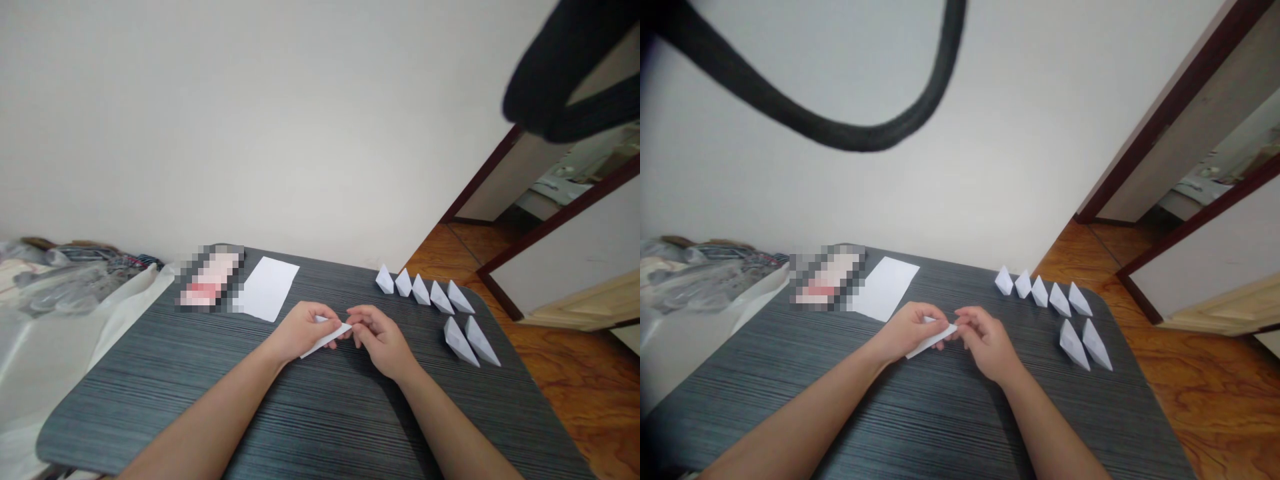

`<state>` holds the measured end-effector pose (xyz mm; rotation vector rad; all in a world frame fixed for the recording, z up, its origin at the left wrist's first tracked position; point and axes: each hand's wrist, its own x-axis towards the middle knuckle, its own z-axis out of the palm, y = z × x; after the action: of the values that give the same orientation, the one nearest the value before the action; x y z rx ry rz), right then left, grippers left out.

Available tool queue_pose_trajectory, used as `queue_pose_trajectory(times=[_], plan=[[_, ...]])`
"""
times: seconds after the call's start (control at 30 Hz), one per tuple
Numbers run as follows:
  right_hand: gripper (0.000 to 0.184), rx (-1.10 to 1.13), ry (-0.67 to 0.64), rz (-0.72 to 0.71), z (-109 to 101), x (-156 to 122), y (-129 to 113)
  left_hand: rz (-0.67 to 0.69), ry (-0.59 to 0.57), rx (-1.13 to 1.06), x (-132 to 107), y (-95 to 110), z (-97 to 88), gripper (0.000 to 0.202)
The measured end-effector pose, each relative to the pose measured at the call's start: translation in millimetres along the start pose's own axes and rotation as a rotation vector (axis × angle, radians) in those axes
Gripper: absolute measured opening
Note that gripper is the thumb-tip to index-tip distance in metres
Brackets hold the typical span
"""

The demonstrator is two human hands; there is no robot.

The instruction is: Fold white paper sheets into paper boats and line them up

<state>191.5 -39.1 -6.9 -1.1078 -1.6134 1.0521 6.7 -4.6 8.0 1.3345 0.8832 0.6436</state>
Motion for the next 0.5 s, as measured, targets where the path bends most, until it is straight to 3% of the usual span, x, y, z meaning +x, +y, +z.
queue_pose_trajectory(times=[0.27,0.4,0.5], plan=[[0.02,-0.289,-0.089,0.061,1.1,3.0,-10.4,0.042,0.0,0.101,-0.2,1.4,1.3,0.023],[0.021,-0.283,-0.102,0.058,0.3,3.3,-11.7,0.051,-0.002,0.115,-2.2,4.7,2.6,0.024],[0.021,-0.216,-0.08,0.078,-2.9,3.1,-8.8,0.011,0.027,0.007,-1.4,4.4,0.4,0.032]])
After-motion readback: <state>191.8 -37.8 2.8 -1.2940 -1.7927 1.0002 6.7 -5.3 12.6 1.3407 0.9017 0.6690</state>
